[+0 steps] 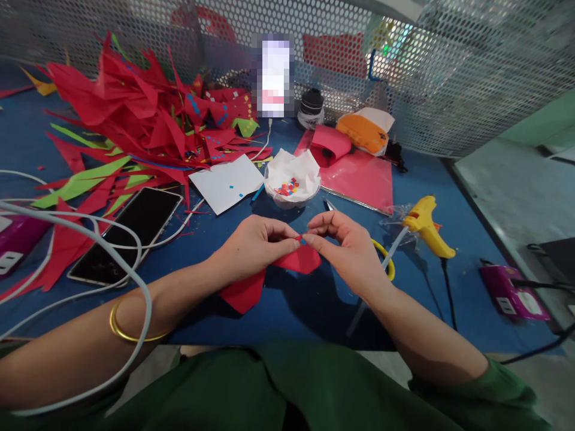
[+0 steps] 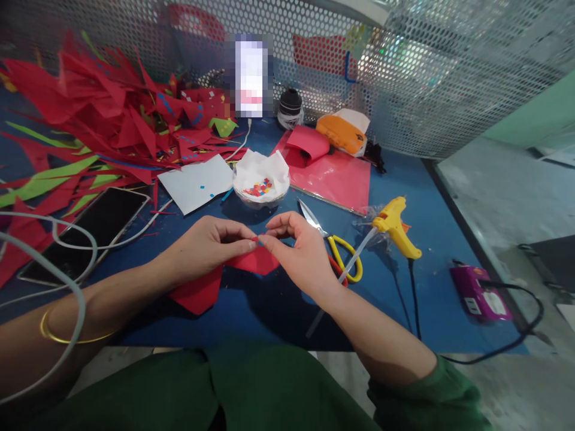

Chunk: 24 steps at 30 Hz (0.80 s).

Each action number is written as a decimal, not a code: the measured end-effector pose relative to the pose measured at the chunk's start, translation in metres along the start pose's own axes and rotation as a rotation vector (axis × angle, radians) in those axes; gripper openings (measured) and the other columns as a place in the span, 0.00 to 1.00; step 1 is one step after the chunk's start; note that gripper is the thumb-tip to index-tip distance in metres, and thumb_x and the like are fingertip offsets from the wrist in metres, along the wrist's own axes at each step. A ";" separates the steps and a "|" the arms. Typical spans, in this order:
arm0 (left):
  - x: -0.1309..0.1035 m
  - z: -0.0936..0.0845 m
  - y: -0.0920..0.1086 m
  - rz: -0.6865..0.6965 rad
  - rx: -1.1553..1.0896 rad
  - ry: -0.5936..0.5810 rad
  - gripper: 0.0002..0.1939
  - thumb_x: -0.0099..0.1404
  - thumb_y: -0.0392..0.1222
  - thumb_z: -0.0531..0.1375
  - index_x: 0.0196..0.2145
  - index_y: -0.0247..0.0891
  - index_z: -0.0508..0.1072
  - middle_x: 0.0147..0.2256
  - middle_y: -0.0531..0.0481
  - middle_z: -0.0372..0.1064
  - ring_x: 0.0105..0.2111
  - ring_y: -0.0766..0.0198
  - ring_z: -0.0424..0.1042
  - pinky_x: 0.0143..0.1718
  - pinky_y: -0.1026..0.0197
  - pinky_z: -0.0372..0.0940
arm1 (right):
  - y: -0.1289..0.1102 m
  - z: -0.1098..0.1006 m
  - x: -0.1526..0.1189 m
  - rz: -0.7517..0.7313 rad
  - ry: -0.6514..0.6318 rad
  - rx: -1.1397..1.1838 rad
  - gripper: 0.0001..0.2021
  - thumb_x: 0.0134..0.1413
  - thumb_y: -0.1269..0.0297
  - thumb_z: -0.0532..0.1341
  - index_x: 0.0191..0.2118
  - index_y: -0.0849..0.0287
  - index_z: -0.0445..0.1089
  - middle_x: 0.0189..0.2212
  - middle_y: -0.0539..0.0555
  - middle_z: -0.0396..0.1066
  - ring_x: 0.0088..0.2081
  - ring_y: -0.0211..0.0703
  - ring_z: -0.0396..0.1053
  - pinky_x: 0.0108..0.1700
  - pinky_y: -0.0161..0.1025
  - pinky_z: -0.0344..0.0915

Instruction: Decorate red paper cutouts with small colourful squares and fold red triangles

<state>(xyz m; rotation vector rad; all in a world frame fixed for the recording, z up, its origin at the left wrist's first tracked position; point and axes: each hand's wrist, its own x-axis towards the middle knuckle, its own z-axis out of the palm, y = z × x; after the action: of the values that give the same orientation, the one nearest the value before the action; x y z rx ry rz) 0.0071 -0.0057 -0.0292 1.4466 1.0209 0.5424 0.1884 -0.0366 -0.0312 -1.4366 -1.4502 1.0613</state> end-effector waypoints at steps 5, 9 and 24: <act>0.000 -0.001 -0.003 -0.004 0.025 -0.002 0.10 0.59 0.44 0.63 0.33 0.34 0.79 0.26 0.52 0.73 0.25 0.68 0.67 0.27 0.66 0.58 | 0.002 0.001 0.001 -0.012 0.020 0.006 0.08 0.48 0.67 0.66 0.35 0.57 0.68 0.29 0.49 0.73 0.34 0.39 0.73 0.40 0.41 0.70; 0.001 -0.002 -0.002 0.009 0.020 -0.001 0.10 0.60 0.45 0.63 0.32 0.34 0.79 0.25 0.53 0.72 0.24 0.69 0.66 0.26 0.66 0.58 | 0.003 0.000 0.002 -0.033 -0.019 0.002 0.09 0.49 0.65 0.66 0.37 0.57 0.69 0.32 0.50 0.75 0.36 0.39 0.73 0.42 0.41 0.71; 0.002 -0.006 0.004 -0.116 -0.214 0.092 0.07 0.59 0.43 0.66 0.31 0.37 0.78 0.26 0.50 0.76 0.24 0.68 0.71 0.29 0.65 0.68 | -0.005 -0.078 0.013 -0.188 0.297 -0.290 0.08 0.57 0.58 0.62 0.31 0.55 0.74 0.24 0.49 0.73 0.26 0.39 0.71 0.33 0.40 0.69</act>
<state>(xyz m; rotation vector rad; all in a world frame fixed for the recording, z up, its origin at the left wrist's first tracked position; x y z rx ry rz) 0.0044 -0.0006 -0.0248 1.1760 1.0778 0.6190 0.2610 -0.0218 -0.0023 -1.5457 -1.5254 0.5107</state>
